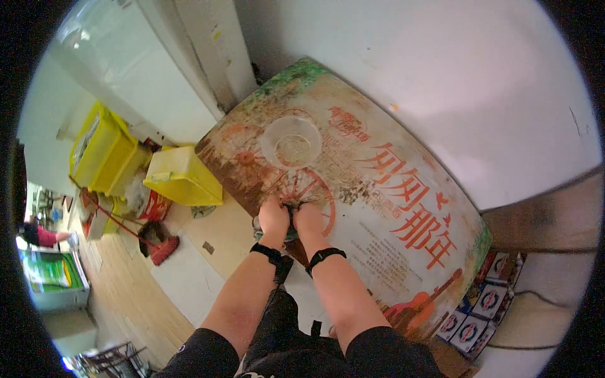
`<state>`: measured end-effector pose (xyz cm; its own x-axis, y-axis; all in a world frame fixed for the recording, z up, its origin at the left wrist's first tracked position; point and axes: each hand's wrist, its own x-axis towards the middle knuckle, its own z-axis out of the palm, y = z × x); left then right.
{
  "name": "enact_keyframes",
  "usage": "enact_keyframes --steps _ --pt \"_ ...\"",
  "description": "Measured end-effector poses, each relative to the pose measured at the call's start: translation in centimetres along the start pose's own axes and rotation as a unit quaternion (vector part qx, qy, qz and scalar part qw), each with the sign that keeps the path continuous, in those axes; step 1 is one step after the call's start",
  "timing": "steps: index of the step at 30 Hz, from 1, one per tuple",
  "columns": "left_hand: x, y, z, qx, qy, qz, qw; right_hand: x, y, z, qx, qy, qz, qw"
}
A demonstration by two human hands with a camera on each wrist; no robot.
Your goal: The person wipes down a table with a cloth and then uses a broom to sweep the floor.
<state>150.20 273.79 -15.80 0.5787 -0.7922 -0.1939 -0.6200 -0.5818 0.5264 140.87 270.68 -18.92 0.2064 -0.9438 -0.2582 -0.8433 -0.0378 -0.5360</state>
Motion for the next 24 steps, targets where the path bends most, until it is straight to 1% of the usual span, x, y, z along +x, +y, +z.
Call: enact_keyframes --steps 1,2,4,6,8,9,11,12,13,14,15,16,17,18,19,20,22,23,24 --pt "0.5 0.2 -0.7 -0.010 -0.066 -0.035 0.997 0.4 0.1 -0.1 -0.003 -0.033 0.014 0.999" --pt "0.2 0.2 -1.4 -0.008 -0.073 -0.020 0.997 0.1 0.4 -0.3 0.001 -0.022 0.025 0.999" --pt "-1.3 0.2 -2.5 -0.069 -0.069 0.106 0.990 -1.5 1.0 -1.6 0.017 0.019 -0.029 0.999" --pt "-3.4 0.6 -2.3 -0.069 -0.118 0.097 0.986 -4.4 2.5 -3.9 0.062 0.073 -0.015 0.995" --pt "-5.6 0.2 -1.2 -0.079 -0.129 0.194 0.969 -8.3 2.8 -8.3 0.040 0.062 0.081 0.994" --pt "-6.5 0.9 -0.9 -0.080 -0.142 0.208 0.964 -9.9 4.4 -9.1 0.043 0.089 0.113 0.989" --pt "-8.2 2.6 -0.2 -0.101 -0.220 0.291 0.926 -12.5 7.1 -10.5 0.045 0.126 0.157 0.978" --pt "-8.7 3.3 0.1 -0.101 -0.231 0.303 0.919 -13.5 8.2 -10.8 0.067 0.171 0.214 0.959" --pt "-9.2 4.1 0.5 -0.097 -0.237 0.346 0.903 -14.3 9.1 -10.9 0.088 0.216 0.269 0.934" --pt "-9.5 4.9 1.0 -0.093 -0.238 0.390 0.885 -15.0 9.8 -10.7 0.088 0.227 0.278 0.929" --pt "-9.7 4.5 1.6 -0.005 -0.234 0.434 0.870 -15.5 10.5 -10.4 0.097 0.280 0.273 0.915" --pt "-9.6 4.5 1.7 -0.006 -0.234 0.443 0.865 -15.8 10.9 -10.5 0.107 0.329 0.267 0.900" --pt "-9.2 4.3 1.6 0.022 -0.229 0.468 0.853 -16.0 11.3 -10.4 0.109 0.333 0.270 0.897" --pt "-8.8 3.9 1.4 0.053 -0.224 0.490 0.841 -16.1 11.3 -10.1 0.041 0.293 0.181 0.938" --pt "-8.3 3.5 1.0 0.075 -0.218 0.495 0.838 -16.1 11.0 -9.8 -0.024 0.247 0.090 0.965" --pt "-7.9 2.8 0.5 0.085 -0.219 0.494 0.837 -16.2 10.8 -9.3 -0.014 0.245 0.092 0.965" --pt "-6.6 1.9 -0.6 0.181 -0.216 0.419 0.863 -15.6 9.9 -9.5 -0.044 0.104 0.078 0.991" --pt "-6.3 1.4 -1.4 0.195 -0.211 0.416 0.863 -15.5 9.6 -9.7 -0.059 0.084 0.089 0.991" --pt "-6.2 0.9 -2.2 0.214 -0.192 0.441 0.851 -15.6 9.5 -9.6 -0.045 0.083 0.086 0.992"
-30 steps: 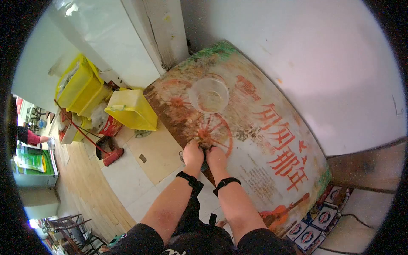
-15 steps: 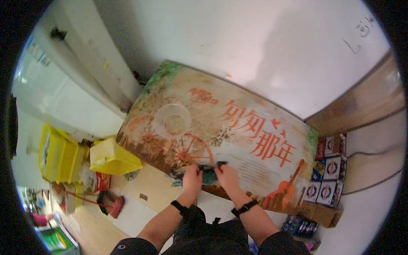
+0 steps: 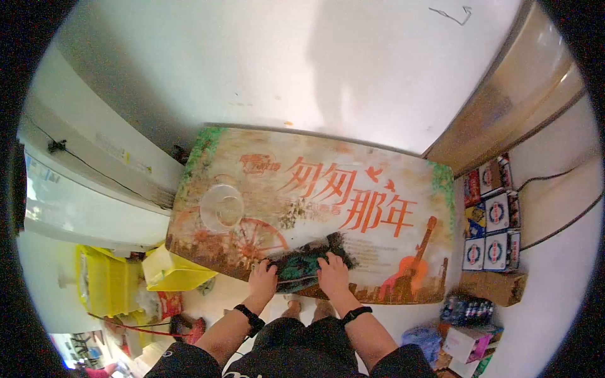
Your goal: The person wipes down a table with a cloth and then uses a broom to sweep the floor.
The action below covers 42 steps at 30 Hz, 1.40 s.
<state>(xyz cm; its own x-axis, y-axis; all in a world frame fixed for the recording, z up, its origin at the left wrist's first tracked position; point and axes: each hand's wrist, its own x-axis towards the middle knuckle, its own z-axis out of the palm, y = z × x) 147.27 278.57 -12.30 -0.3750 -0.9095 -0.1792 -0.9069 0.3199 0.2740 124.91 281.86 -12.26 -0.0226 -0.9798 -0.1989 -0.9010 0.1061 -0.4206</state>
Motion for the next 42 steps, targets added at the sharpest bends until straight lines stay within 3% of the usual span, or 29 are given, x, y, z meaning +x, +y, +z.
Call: enact_keyframes --steps 3,5,6,7,8,10,12,13,14,18,23,28,30,33,35,39,42 --pt "-1.1 -0.1 -0.6 0.041 -0.017 0.055 0.998 -0.7 1.4 -0.5 -0.032 0.034 -0.038 0.998" --pt "-1.1 0.4 -0.8 0.047 -0.041 0.089 0.994 -1.6 3.2 -0.9 -0.038 -0.047 -0.027 0.998" --pt "-1.0 0.9 -0.9 0.035 -0.068 0.129 0.989 -1.9 3.8 -1.5 -0.033 -0.043 -0.027 0.998" --pt "-0.9 1.5 -0.7 0.022 -0.095 0.167 0.981 -2.3 4.4 -2.0 -0.043 -0.087 0.024 0.995" --pt "-0.8 2.3 -0.3 0.026 -0.095 0.166 0.981 -2.6 4.8 -2.6 -0.054 -0.133 0.073 0.987" --pt "-0.3 4.0 0.9 0.005 -0.048 0.154 0.987 -2.6 4.0 -3.3 -0.092 -0.164 0.076 0.979" --pt "-0.3 6.5 0.7 -0.017 -0.072 0.122 0.990 -3.4 3.4 -1.8 0.011 0.055 -0.079 0.995" --pt "-0.5 7.3 1.2 0.034 -0.074 0.146 0.986 -3.7 3.1 -0.8 0.024 -0.009 -0.087 0.996" --pt "-0.5 7.8 1.4 0.085 -0.072 0.173 0.979 -4.2 2.6 -0.3 0.024 -0.008 -0.085 0.996" --pt "-0.8 8.0 3.1 0.042 -0.097 0.139 0.985 -3.7 2.5 1.6 -0.011 -0.012 -0.019 1.000" --pt "2.7 5.6 3.1 0.033 -0.037 0.150 0.987 0.0 1.0 3.0 -0.008 -0.004 0.009 1.000" --pt "3.1 4.2 2.0 0.088 -0.039 0.178 0.979 1.6 -0.3 1.0 -0.033 -0.034 0.034 0.998" --pt "1.9 4.3 2.6 0.056 -0.053 0.105 0.991 0.8 -0.7 1.4 -0.049 -0.042 0.039 0.997" --pt "-0.5 5.0 3.1 0.053 -0.015 0.093 0.994 -1.4 -1.1 2.6 0.016 -0.049 0.060 0.997" --pt "0.1 4.7 3.6 0.024 -0.017 0.081 0.996 -1.1 -1.8 2.7 -0.075 0.071 0.117 0.988" --pt "4.1 4.8 3.4 0.030 -0.047 0.057 0.997 2.7 -1.8 3.8 -0.017 0.066 0.174 0.982" --pt "6.0 5.0 4.5 0.123 -0.040 0.063 0.990 5.0 -0.7 4.4 -0.046 0.080 0.123 0.988"
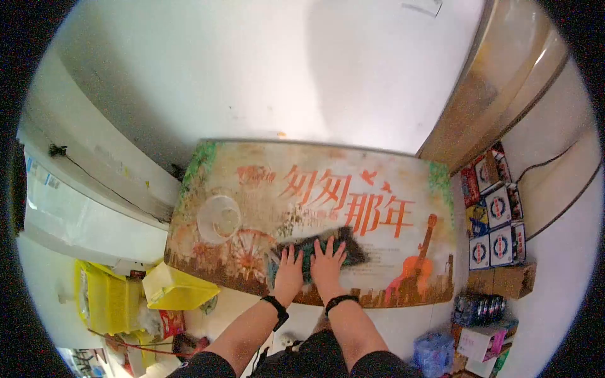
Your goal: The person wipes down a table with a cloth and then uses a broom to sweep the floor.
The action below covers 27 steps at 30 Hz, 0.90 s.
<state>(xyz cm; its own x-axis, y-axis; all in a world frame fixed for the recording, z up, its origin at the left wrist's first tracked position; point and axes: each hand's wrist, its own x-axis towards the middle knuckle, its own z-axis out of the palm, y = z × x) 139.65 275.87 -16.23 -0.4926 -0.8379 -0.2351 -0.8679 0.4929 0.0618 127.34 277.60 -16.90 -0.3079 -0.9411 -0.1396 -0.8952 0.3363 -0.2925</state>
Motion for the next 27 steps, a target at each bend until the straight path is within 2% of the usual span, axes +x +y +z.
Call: enact_keyframes --steps 1,5,8,14,16,18,19,24,26,27 --pt "0.1 0.1 -0.6 -0.049 -0.006 -0.006 0.999 0.7 0.1 -0.5 0.005 -0.007 -0.014 1.000" --pt "2.3 -0.2 -0.8 -0.010 -0.023 0.007 1.000 2.8 0.4 -1.0 -0.010 -0.012 -0.073 0.997" --pt "4.0 -0.6 -1.5 -0.091 -0.014 0.007 0.996 4.8 0.1 -1.2 -0.038 -0.032 -0.093 0.994" --pt "7.8 -1.3 -0.7 0.019 -0.034 0.019 0.999 9.0 -1.3 -2.2 -0.040 -0.067 -0.122 0.990" --pt "8.3 -1.4 -1.5 0.031 0.006 0.021 0.999 10.4 -1.4 -2.3 -0.038 -0.051 -0.134 0.989" --pt "8.7 -1.5 -2.7 0.024 0.009 0.020 0.999 11.4 -1.5 -2.4 -0.044 -0.035 -0.149 0.987" --pt "8.8 -1.8 -3.3 0.017 0.021 0.021 0.999 11.7 -1.7 -2.2 -0.073 0.018 -0.160 0.984" --pt "8.7 -3.3 -3.3 -0.053 0.083 0.021 0.995 11.9 -1.8 -3.9 -0.099 0.039 -0.178 0.978" --pt "6.7 -3.0 -3.1 -0.033 0.066 0.062 0.995 9.8 -1.4 -5.6 -0.039 -0.087 -0.108 0.990" --pt "5.2 -2.5 -3.2 -0.033 0.069 0.064 0.995 8.1 -0.1 -4.7 -0.073 -0.067 -0.121 0.988"
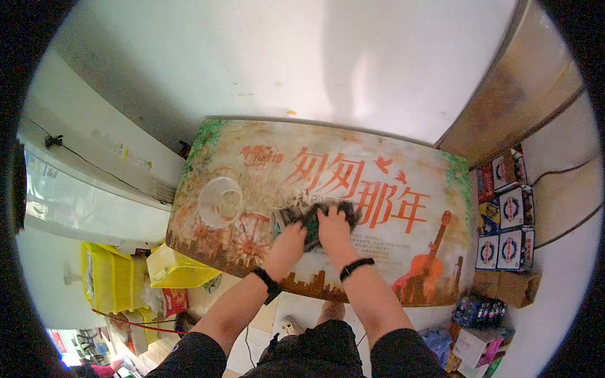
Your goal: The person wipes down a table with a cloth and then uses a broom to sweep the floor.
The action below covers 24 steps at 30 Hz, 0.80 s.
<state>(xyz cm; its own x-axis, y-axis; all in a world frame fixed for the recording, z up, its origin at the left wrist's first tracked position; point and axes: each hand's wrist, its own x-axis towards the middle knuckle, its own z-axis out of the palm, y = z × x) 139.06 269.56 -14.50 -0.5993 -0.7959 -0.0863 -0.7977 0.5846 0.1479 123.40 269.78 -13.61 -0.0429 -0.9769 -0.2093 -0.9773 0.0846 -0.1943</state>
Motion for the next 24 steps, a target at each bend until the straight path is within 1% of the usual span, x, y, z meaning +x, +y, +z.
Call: enact_keyframes --steps 2,3,4,6,7,8,9,11,12,15,17,19,20,21,23,24 --pt "-3.6 2.0 -0.8 -0.072 -0.069 0.029 0.995 -4.9 0.9 0.2 0.038 -0.023 0.018 0.999" --pt "-5.0 2.9 -1.1 -0.073 -0.062 0.034 0.995 -7.4 1.3 0.7 0.028 -0.029 0.029 0.999" --pt "-6.3 3.8 -1.3 -0.076 -0.047 0.033 0.995 -9.6 1.3 0.7 0.015 -0.078 0.057 0.995" --pt "-7.7 4.5 -0.9 -0.084 -0.028 0.034 0.996 -12.5 1.4 1.4 0.004 -0.081 0.046 0.996" --pt "-8.0 4.6 -0.3 -0.056 -0.037 0.055 0.996 -13.3 1.6 1.6 -0.003 -0.091 0.034 0.995" --pt "-8.2 4.8 0.4 -0.029 -0.047 0.073 0.996 -12.8 1.8 2.0 -0.012 -0.089 0.031 0.995" --pt "-8.0 4.9 0.5 -0.034 -0.045 0.071 0.996 -12.1 1.7 2.2 -0.016 -0.091 0.029 0.995" --pt "-6.8 4.8 0.4 0.028 -0.065 0.032 0.997 -10.5 1.1 2.4 -0.022 -0.068 0.022 0.997" --pt "-6.0 4.4 1.0 0.034 -0.069 0.026 0.997 -9.5 0.7 1.5 -0.028 -0.082 0.014 0.996" --pt "-4.3 3.3 0.6 0.024 -0.084 0.014 0.996 -6.4 0.3 1.3 -0.039 -0.095 -0.005 0.995" --pt "-3.6 2.6 0.2 0.003 -0.079 0.011 0.997 -4.6 0.2 1.3 -0.051 -0.098 -0.010 0.994" --pt "-2.8 2.1 -0.5 -0.034 -0.045 -0.017 0.998 -2.6 0.0 0.5 -0.047 -0.109 -0.018 0.993" --pt "-2.3 1.9 -0.6 -0.038 -0.051 -0.025 0.998 -1.5 -0.1 0.1 -0.087 -0.133 -0.037 0.987" --pt "-1.7 1.6 -0.3 -0.042 -0.054 -0.027 0.997 -0.8 -0.2 -0.2 -0.088 -0.139 -0.038 0.986" --pt "-0.6 0.7 0.3 -0.026 -0.005 -0.039 0.999 0.9 -0.5 -0.6 -0.067 -0.143 -0.031 0.987" --pt "-0.1 0.3 0.2 -0.028 -0.007 -0.046 0.999 1.9 -0.7 -0.9 -0.080 -0.150 -0.042 0.984"
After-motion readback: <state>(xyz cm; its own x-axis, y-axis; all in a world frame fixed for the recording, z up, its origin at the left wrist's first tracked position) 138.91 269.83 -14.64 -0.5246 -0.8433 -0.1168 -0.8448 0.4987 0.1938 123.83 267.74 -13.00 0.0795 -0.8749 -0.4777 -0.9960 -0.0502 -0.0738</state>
